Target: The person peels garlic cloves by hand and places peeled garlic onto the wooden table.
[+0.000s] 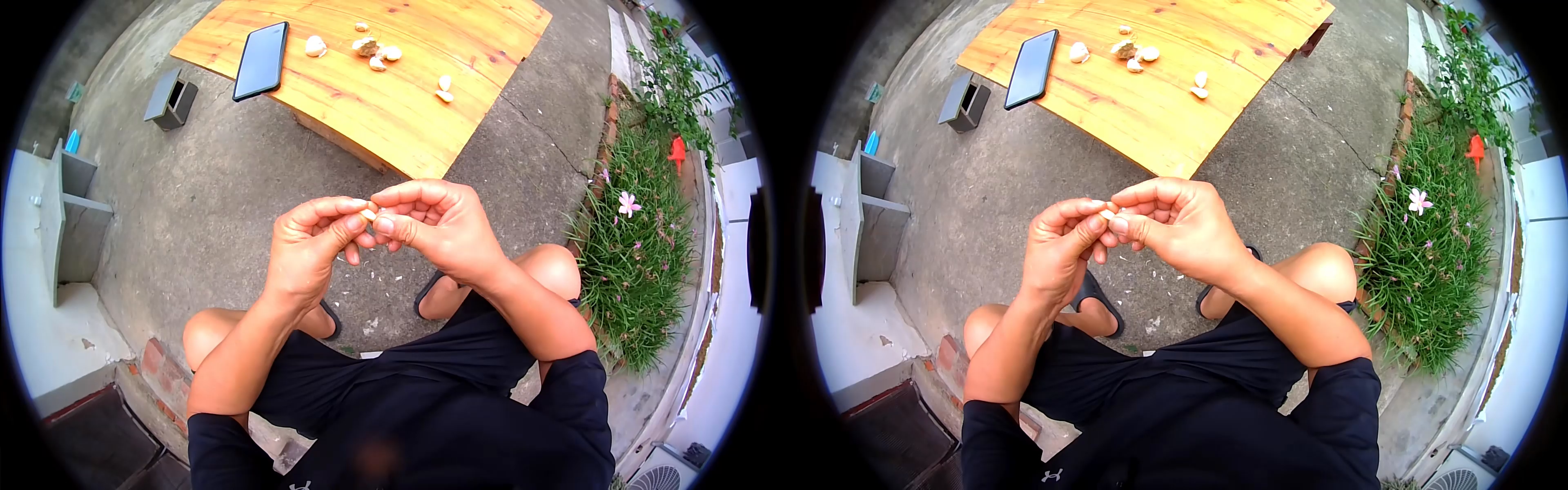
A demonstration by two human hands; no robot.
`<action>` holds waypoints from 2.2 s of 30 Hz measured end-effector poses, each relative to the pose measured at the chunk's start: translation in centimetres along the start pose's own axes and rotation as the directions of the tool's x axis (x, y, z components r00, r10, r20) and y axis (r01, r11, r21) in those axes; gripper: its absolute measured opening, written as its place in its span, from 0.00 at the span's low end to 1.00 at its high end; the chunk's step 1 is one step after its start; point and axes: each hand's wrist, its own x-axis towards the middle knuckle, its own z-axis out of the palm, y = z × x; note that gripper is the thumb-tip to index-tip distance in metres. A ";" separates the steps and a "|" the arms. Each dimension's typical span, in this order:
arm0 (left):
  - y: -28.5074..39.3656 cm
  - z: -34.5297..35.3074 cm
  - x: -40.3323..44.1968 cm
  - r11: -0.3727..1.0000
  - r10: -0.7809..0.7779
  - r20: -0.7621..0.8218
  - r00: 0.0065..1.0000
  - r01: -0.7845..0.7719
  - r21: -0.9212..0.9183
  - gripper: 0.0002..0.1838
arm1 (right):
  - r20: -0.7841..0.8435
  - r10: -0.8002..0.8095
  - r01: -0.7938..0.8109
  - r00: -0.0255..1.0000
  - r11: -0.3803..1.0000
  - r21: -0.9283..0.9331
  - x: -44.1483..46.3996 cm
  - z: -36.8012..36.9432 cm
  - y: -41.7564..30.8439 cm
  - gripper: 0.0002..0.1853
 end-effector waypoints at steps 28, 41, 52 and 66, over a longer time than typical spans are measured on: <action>0.2 0.3 -0.1 0.996 -0.093 0.041 0.995 0.093 -0.005 0.14 | -0.056 -0.269 0.235 0.961 0.911 -0.339 -0.1 0.3 1.0 0.12; 0.2 1.0 -0.2 0.998 -0.017 -0.010 1.000 0.017 0.064 0.06 | -0.086 -0.149 0.129 0.985 0.970 -0.206 -0.4 1.4 1.2 0.08; 0.6 1.0 -0.3 0.981 -0.183 -0.047 0.982 0.185 0.052 0.11 | -0.040 0.031 -0.031 0.999 1.000 -0.006 -0.3 1.3 2.5 0.11; 0.5 1.7 -0.1 0.937 -0.224 -0.283 0.933 0.285 0.201 0.27 | -0.006 0.017 -0.018 1.000 0.974 -0.227 -0.2 1.5 2.2 0.15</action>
